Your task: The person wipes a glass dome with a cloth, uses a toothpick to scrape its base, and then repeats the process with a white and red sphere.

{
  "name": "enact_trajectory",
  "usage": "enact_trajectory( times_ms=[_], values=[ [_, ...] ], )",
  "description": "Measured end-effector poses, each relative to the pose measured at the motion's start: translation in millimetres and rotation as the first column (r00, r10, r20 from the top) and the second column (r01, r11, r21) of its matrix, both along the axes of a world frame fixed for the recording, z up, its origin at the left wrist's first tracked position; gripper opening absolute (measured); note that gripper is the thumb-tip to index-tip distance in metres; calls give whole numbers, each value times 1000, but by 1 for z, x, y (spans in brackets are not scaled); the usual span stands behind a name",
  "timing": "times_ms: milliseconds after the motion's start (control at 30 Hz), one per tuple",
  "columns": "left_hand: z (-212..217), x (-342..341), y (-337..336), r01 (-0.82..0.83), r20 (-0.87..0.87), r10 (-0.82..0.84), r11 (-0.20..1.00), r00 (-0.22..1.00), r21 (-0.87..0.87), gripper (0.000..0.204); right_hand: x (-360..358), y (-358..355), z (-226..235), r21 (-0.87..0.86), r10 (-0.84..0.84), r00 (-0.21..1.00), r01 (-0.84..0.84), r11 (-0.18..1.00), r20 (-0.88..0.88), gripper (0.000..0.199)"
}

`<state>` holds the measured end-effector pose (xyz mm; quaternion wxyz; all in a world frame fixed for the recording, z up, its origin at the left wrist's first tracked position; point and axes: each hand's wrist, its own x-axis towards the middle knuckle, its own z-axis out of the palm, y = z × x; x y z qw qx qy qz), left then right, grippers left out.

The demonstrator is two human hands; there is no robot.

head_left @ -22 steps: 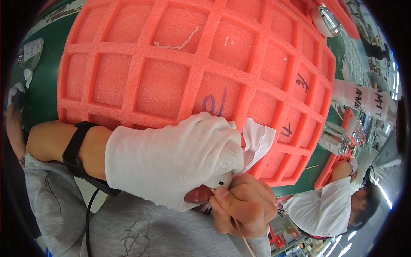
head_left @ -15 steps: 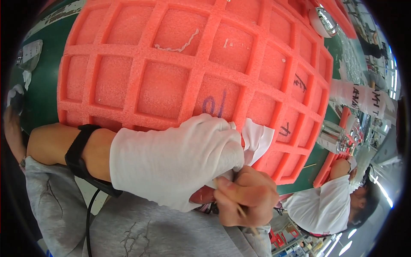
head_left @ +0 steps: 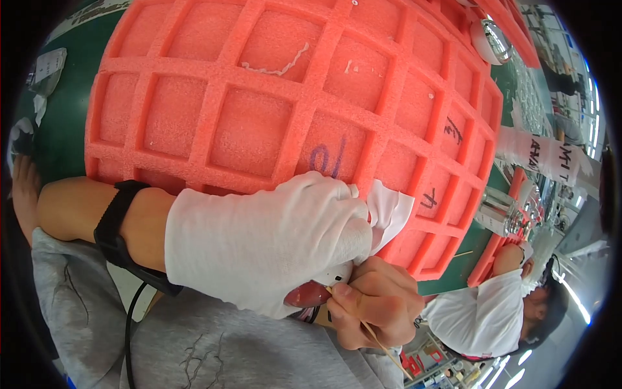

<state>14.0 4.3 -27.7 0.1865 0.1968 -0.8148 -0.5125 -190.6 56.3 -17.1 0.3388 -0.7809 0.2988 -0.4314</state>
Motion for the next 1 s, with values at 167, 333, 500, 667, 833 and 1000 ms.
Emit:
enact_trajectory(
  times_ms=[167, 333, 500, 667, 833, 1000],
  values=[
    [-2, -4, 2, -13, 8, 13, 999, 1000, -44, 59, 6, -4, -2, -117, -29, 1000, 29, 993, -2, 26],
    [0, 1, -1, 31, -2, -30, 999, 1000, 41, 59, -5, -1, -4, 33, 42, 997, -44, 998, 58, 24],
    [0, 0, 0, -5, -13, 5, 998, 1000, -59, 58, -11, 3, -5, 138, 36, 993, -51, 989, 112, 21],
    [1, 0, -1, 39, 19, -39, 999, 999, -4, 56, -5, 3, -3, 38, 24, 999, -24, 999, 22, 21],
    [-2, -2, 2, 22, 14, -21, 999, 1000, -32, 57, 6, 6, -2, -57, -79, 997, 79, 995, 5, 22],
    [-1, -3, -1, 42, 27, -41, 999, 999, -35, 59, 12, 4, 0, -79, -134, 991, 134, 988, 5, 24]
  ],
)
